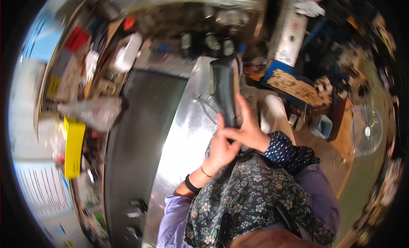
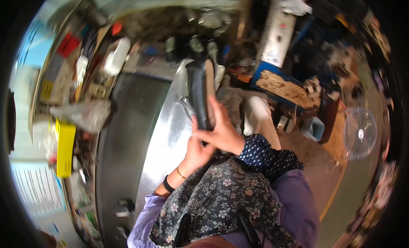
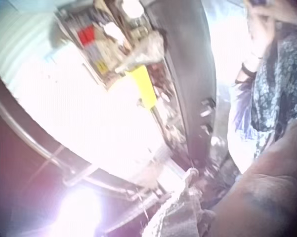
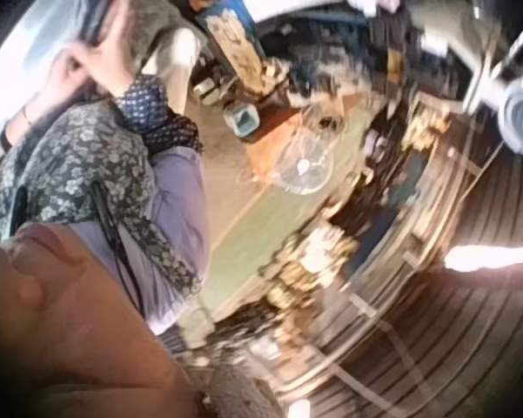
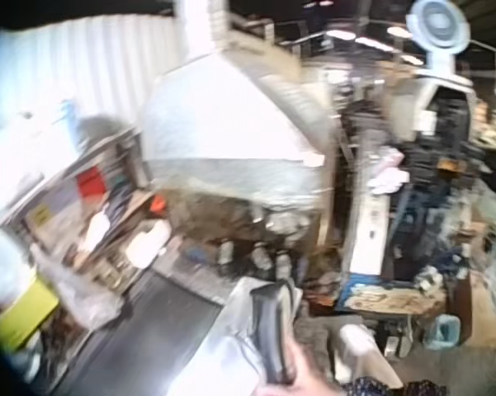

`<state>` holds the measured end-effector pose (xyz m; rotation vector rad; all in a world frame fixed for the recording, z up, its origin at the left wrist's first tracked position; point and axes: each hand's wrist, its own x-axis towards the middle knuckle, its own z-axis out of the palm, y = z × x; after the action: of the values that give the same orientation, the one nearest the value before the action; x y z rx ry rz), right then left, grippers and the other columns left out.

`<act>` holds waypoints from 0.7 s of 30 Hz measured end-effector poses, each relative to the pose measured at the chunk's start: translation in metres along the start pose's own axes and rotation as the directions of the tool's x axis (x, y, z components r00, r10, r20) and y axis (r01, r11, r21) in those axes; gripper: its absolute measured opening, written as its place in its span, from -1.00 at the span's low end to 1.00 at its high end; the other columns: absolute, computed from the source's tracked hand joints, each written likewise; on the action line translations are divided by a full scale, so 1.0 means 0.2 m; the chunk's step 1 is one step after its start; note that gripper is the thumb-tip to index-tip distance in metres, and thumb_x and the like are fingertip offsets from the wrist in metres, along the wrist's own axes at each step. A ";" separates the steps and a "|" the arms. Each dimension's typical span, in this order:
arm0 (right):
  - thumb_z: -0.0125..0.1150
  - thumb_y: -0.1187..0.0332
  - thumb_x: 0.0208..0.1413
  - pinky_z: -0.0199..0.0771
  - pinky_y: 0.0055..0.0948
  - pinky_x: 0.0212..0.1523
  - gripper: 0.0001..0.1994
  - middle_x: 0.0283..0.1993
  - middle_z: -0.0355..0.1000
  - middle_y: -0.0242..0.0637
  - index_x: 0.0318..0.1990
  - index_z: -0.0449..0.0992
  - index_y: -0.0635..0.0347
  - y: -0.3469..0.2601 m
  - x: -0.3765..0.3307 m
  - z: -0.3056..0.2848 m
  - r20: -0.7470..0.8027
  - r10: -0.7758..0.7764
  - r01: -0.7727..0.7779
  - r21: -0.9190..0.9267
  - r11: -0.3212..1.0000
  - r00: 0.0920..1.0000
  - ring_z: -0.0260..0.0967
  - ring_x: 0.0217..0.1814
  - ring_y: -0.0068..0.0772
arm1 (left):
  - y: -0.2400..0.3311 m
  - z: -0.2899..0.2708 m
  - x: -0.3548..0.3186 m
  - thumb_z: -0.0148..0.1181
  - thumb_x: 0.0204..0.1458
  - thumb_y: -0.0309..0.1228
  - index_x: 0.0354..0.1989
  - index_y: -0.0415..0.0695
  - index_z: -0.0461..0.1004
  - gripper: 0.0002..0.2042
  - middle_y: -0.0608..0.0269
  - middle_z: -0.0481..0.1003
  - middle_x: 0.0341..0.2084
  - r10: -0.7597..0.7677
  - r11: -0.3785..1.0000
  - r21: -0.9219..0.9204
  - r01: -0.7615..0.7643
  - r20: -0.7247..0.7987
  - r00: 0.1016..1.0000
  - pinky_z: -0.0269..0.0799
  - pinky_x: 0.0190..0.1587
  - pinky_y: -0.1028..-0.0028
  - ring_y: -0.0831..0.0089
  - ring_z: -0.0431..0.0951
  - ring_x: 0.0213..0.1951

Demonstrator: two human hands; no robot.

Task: Operate machinery to attach soles and process footwear components in a shoe factory.

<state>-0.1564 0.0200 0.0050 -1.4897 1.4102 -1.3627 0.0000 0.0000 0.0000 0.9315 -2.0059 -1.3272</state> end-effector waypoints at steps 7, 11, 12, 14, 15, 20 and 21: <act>0.23 0.52 -0.02 0.23 -0.46 0.26 -0.22 0.31 0.28 -0.20 0.42 0.10 0.30 -0.35 -0.18 -1.08 -0.401 0.105 0.012 0.280 0.960 0.910 0.25 0.29 -0.40 | 0.26 0.15 0.08 0.27 0.09 -0.38 0.20 -0.15 0.42 -0.53 0.01 0.50 0.09 0.472 0.863 -0.194 -0.467 0.642 0.604 0.43 0.16 0.32 0.12 0.52 0.10; 0.33 0.55 -0.09 0.41 -0.47 0.12 -0.24 0.32 0.28 -0.20 0.37 0.25 0.21 -0.30 -0.28 -1.68 -0.620 -0.104 -0.027 -0.198 0.980 0.778 0.33 0.19 -0.43 | -0.05 0.18 -0.01 0.26 0.13 -0.43 0.17 -0.20 0.44 -0.59 0.03 0.57 -0.04 0.162 0.985 -0.133 -0.108 0.524 0.836 0.46 0.10 0.40 0.27 0.58 0.02; 0.34 0.54 -0.08 0.45 -0.46 0.06 -0.26 0.22 0.34 -0.23 0.36 0.29 0.15 -0.27 -0.26 -1.85 -0.623 -0.174 -0.058 -0.334 0.941 0.763 0.40 0.04 -0.43 | -0.14 0.17 -0.03 0.22 0.16 -0.46 0.16 -0.23 0.44 -0.62 0.06 0.58 -0.04 0.098 0.982 -0.188 -0.003 0.498 0.862 0.46 0.09 0.42 0.32 0.58 0.02; 0.36 0.48 -0.09 0.45 -0.47 -0.05 -0.30 0.03 0.41 -0.18 0.31 0.35 0.18 -0.24 -0.24 -2.15 -0.655 -0.215 -0.233 -0.526 0.818 0.724 0.42 -0.06 -0.43 | -0.31 0.18 -0.08 0.18 0.19 -0.50 0.15 -0.27 0.44 -0.66 0.08 0.58 -0.04 0.024 0.972 -0.215 0.091 0.477 0.879 0.46 0.08 0.44 0.37 0.57 0.02; 0.37 0.37 -0.10 0.45 -0.44 -0.05 -0.33 0.01 0.44 -0.10 0.28 0.40 0.15 -0.22 -0.22 -2.27 -0.691 -0.232 -0.326 -0.575 0.751 0.684 0.45 -0.04 -0.39 | -0.38 0.18 -0.09 0.13 0.22 -0.52 0.12 -0.29 0.44 -0.69 0.13 0.58 -0.06 -0.051 0.920 -0.332 0.209 0.428 0.902 0.46 0.05 0.48 0.42 0.57 -0.02; 0.34 0.21 -0.13 0.45 -0.43 -0.05 -0.30 -0.05 0.54 -0.02 0.28 0.41 0.08 -0.14 -0.17 -2.64 -0.729 -0.156 -0.447 -0.558 0.699 0.666 0.52 -0.17 -0.32 | -0.49 0.29 -0.09 0.07 0.26 -0.52 0.05 -0.30 0.46 -0.77 0.26 0.59 -0.18 -0.185 0.885 -0.379 0.270 0.247 0.951 0.47 -0.13 0.60 0.60 0.55 -0.25; 0.34 0.21 -0.13 0.45 -0.43 -0.05 -0.30 -0.05 0.54 -0.02 0.28 0.41 0.08 -0.14 -0.15 -2.69 -0.729 -0.166 -0.437 -0.558 0.705 0.664 0.52 -0.17 -0.32 | -0.49 0.32 -0.08 0.08 0.26 -0.51 0.04 -0.30 0.48 -0.77 0.27 0.59 -0.20 -0.164 0.919 -0.320 0.231 0.223 0.961 0.48 -0.15 0.59 0.59 0.56 -0.28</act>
<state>-0.6586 0.1531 0.1494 -1.1709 2.7925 -1.4667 -0.0145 0.0205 -0.1157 0.8846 -1.7633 -1.8742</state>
